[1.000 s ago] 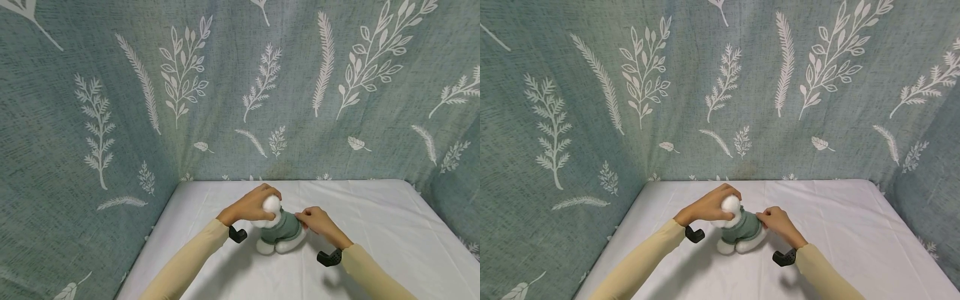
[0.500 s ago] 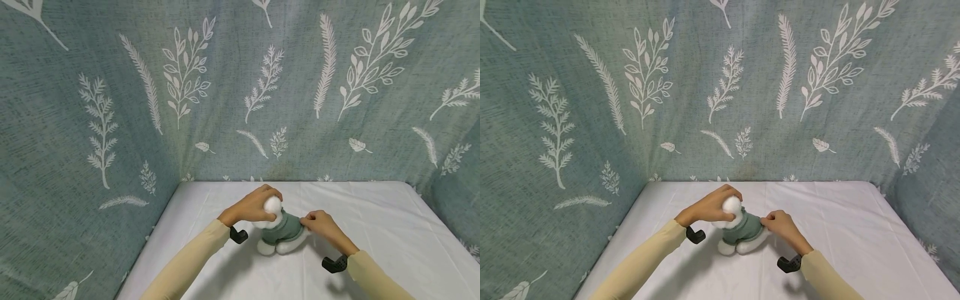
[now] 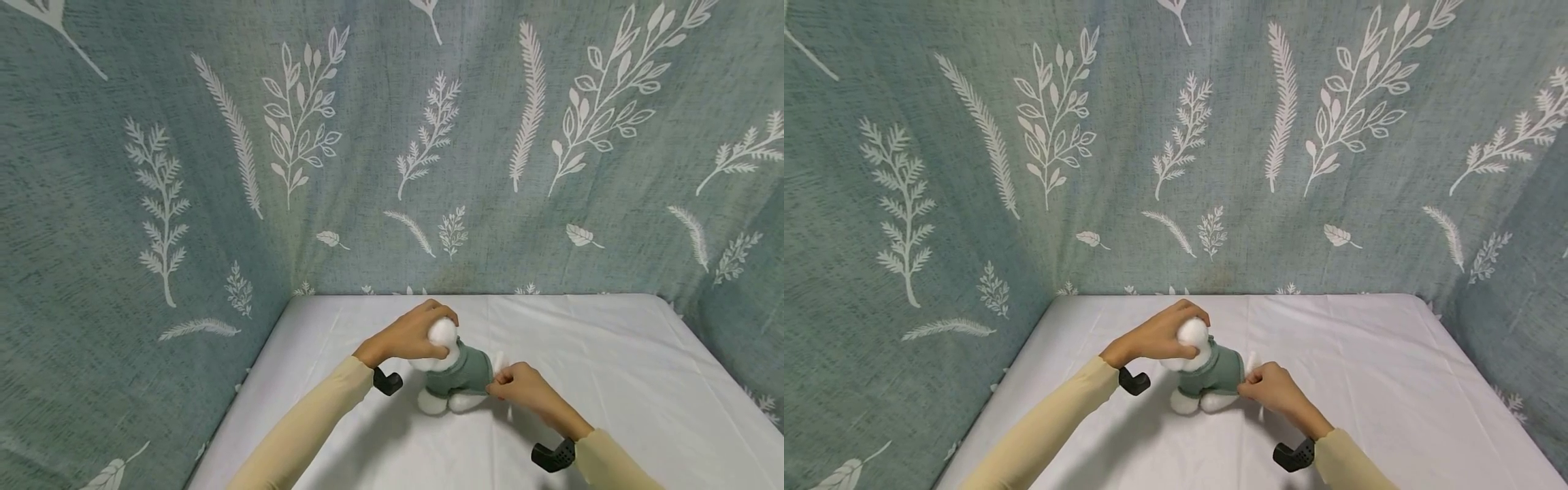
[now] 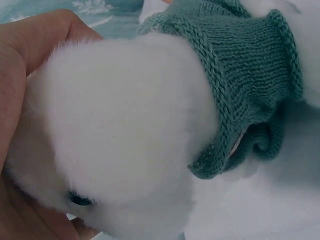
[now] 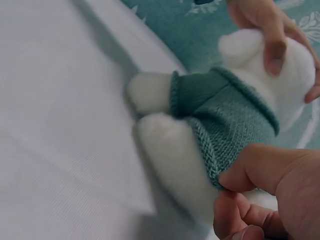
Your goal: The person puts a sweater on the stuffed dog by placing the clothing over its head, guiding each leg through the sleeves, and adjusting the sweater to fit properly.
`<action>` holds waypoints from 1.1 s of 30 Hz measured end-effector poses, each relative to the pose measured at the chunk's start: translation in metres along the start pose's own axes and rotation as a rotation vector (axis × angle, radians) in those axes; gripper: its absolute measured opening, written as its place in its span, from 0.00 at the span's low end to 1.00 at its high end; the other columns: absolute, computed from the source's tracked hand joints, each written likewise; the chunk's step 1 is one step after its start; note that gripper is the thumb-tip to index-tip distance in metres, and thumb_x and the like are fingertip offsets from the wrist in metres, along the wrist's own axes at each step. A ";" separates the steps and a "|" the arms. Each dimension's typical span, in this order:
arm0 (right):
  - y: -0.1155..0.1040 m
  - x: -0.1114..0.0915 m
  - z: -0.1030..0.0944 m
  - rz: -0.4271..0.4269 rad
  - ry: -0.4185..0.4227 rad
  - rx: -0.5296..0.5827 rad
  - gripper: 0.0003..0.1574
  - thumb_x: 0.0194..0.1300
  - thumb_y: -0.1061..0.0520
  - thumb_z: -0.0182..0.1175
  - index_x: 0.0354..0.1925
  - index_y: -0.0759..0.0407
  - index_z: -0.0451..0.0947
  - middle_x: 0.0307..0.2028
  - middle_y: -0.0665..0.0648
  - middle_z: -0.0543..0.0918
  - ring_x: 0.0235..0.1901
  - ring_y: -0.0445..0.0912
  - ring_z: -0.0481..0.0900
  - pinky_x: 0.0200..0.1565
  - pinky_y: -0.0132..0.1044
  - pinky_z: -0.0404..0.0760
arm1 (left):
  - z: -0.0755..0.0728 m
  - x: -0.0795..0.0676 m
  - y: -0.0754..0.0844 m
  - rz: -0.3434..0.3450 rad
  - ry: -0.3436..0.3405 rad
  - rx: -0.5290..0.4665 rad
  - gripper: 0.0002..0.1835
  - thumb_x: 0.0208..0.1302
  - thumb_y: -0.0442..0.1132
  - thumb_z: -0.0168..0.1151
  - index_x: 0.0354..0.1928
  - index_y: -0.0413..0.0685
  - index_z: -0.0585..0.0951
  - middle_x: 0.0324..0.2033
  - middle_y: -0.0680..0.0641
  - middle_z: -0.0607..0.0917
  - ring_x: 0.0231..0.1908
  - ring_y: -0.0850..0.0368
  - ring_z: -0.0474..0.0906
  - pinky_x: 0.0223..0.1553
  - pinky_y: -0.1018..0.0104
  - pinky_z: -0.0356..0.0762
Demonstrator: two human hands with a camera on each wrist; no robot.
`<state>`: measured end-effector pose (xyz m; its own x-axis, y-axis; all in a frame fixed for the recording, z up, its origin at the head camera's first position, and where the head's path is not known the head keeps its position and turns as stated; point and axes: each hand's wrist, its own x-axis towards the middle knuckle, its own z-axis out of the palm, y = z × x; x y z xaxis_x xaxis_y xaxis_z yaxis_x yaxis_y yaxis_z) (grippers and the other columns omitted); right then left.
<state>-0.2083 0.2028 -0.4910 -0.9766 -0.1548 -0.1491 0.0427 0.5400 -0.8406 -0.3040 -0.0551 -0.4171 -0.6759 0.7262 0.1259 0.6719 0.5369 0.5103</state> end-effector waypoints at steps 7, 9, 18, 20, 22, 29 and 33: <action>0.008 0.001 0.003 0.010 0.015 -0.021 0.21 0.65 0.53 0.69 0.20 0.54 0.71 0.20 0.52 0.74 0.24 0.45 0.70 0.31 0.40 0.70 | -0.001 0.000 -0.002 0.032 -0.018 -0.025 0.26 0.59 0.47 0.71 0.61 0.64 0.77 0.59 0.51 0.73 0.50 0.57 0.75 0.42 0.62 0.80; 0.007 0.000 0.002 0.010 0.014 -0.034 0.20 0.66 0.50 0.70 0.23 0.56 0.75 0.24 0.54 0.79 0.27 0.47 0.76 0.33 0.40 0.74 | -0.003 -0.001 -0.004 0.037 -0.017 -0.085 0.26 0.63 0.51 0.70 0.63 0.64 0.76 0.60 0.52 0.74 0.52 0.57 0.76 0.45 0.61 0.81; -0.014 -0.007 -0.003 -0.049 -0.031 -0.039 0.23 0.68 0.41 0.69 0.31 0.59 0.81 0.26 0.57 0.82 0.26 0.49 0.76 0.30 0.41 0.74 | -0.011 -0.004 -0.038 -0.168 0.081 -0.545 0.27 0.83 0.59 0.39 0.70 0.53 0.73 0.66 0.45 0.76 0.64 0.51 0.73 0.62 0.51 0.72; -0.021 -0.006 0.000 -0.084 -0.050 -0.042 0.23 0.69 0.41 0.67 0.31 0.58 0.82 0.25 0.58 0.83 0.21 0.46 0.72 0.26 0.39 0.71 | -0.010 -0.004 -0.049 -0.226 0.105 -0.578 0.24 0.84 0.53 0.41 0.67 0.49 0.76 0.62 0.44 0.79 0.60 0.50 0.76 0.59 0.50 0.74; -0.027 -0.004 0.006 -0.120 -0.062 -0.048 0.21 0.70 0.41 0.66 0.32 0.57 0.84 0.25 0.58 0.84 0.17 0.43 0.67 0.23 0.37 0.69 | -0.007 -0.004 -0.060 -0.271 0.111 -0.582 0.19 0.84 0.45 0.45 0.64 0.46 0.79 0.58 0.44 0.81 0.55 0.51 0.78 0.56 0.48 0.76; -0.039 0.003 0.028 -0.172 -0.056 -0.008 0.20 0.72 0.41 0.64 0.38 0.56 0.87 0.22 0.50 0.85 0.12 0.40 0.67 0.19 0.35 0.68 | 0.009 -0.009 -0.085 -0.248 -0.057 -0.519 0.22 0.73 0.24 0.50 0.63 0.47 0.82 0.56 0.47 0.84 0.53 0.52 0.81 0.53 0.47 0.79; -0.040 0.003 0.034 -0.175 -0.026 0.017 0.20 0.72 0.42 0.65 0.38 0.57 0.87 0.23 0.49 0.85 0.12 0.42 0.70 0.17 0.34 0.67 | 0.017 -0.011 -0.086 -0.194 -0.154 -0.496 0.18 0.76 0.36 0.60 0.65 0.51 0.82 0.58 0.50 0.84 0.58 0.53 0.79 0.62 0.50 0.75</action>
<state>-0.2060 0.1524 -0.4757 -0.9636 -0.2669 -0.0127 -0.1239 0.4885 -0.8637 -0.3494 -0.1016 -0.4762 -0.6958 0.7086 -0.1173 0.2909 0.4274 0.8560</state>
